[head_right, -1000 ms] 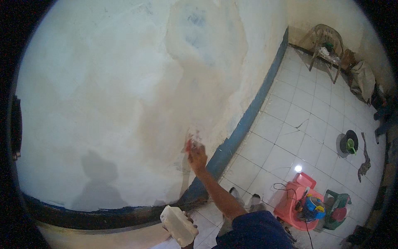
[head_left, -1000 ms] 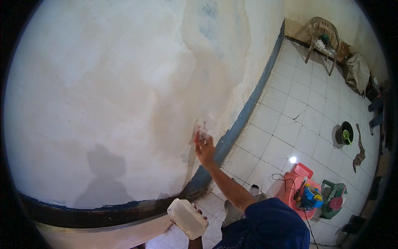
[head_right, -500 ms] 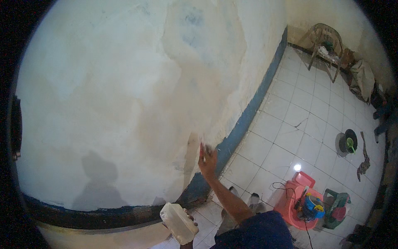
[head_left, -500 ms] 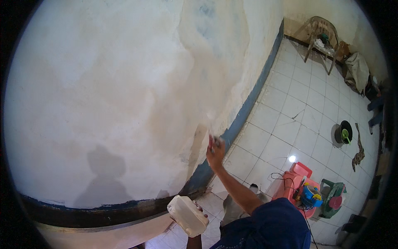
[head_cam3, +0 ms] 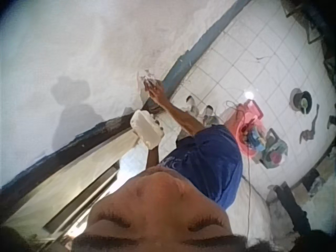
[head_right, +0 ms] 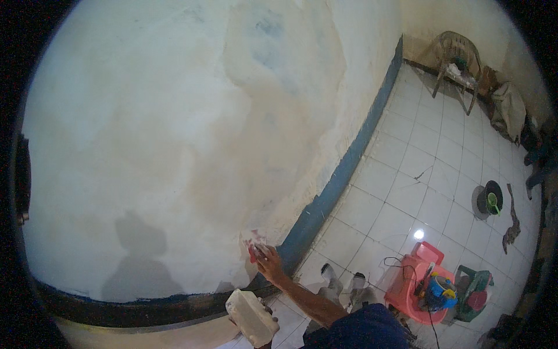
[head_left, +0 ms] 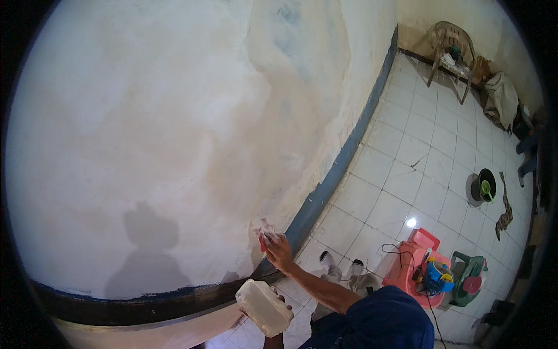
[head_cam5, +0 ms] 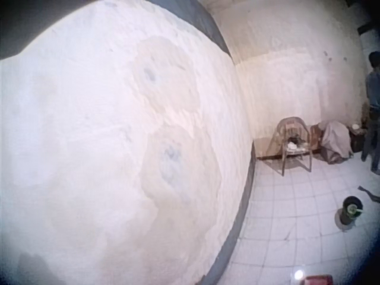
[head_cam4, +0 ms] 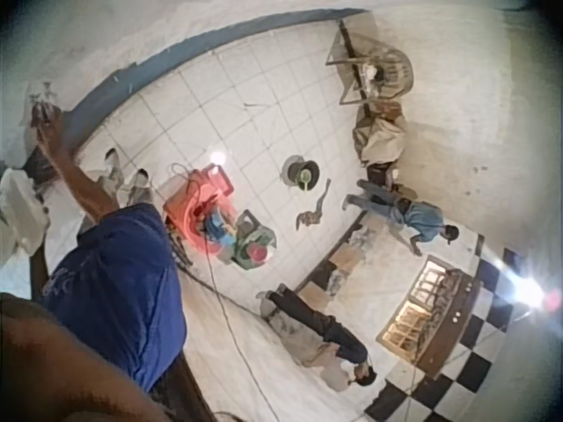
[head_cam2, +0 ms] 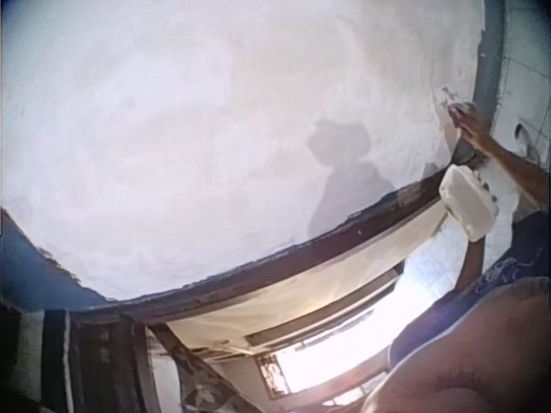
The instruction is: The person applies plaster to a wall using a scraper, frequently picking up more material from a small white container held in the left hand.
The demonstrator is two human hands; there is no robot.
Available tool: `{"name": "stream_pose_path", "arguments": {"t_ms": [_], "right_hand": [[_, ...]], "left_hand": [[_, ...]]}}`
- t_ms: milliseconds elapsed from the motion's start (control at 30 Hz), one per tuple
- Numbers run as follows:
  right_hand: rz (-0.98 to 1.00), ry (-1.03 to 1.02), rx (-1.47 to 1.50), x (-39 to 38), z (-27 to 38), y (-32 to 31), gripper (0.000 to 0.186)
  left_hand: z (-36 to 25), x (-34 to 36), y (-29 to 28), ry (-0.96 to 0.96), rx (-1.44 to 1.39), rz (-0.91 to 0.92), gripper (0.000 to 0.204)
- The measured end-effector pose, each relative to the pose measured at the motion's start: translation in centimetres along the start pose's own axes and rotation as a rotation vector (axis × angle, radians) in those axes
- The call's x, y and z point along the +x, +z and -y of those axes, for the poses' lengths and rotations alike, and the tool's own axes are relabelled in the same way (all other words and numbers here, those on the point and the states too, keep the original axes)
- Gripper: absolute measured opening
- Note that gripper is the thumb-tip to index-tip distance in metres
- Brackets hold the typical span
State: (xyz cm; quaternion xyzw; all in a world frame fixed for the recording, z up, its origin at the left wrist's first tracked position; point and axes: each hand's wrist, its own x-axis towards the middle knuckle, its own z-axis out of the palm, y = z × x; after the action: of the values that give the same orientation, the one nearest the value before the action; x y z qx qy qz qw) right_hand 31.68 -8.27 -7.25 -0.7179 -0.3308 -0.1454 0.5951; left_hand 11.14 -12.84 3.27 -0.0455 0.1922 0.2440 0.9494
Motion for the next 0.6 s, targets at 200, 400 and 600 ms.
{"name": "stream_pose_path", "arguments": {"t_ms": [200,400,600], "right_hand": [[-0.301,0.151,-0.107,2.7,-6.2,-2.7,0.033],[-0.383,0.237,-0.203,8.6,-9.6,-0.7,0.036],[-0.132,0.182,-0.085,1.3,0.8,2.5,0.037]], "left_hand": [[1.5,0.5,2.3,0.011,0.004,0.02,0.102],[1.0,0.0,0.7,0.094,0.062,-0.149,0.096],[2.1,-0.2,2.4,0.054,-0.062,-0.091,0.094]]}}
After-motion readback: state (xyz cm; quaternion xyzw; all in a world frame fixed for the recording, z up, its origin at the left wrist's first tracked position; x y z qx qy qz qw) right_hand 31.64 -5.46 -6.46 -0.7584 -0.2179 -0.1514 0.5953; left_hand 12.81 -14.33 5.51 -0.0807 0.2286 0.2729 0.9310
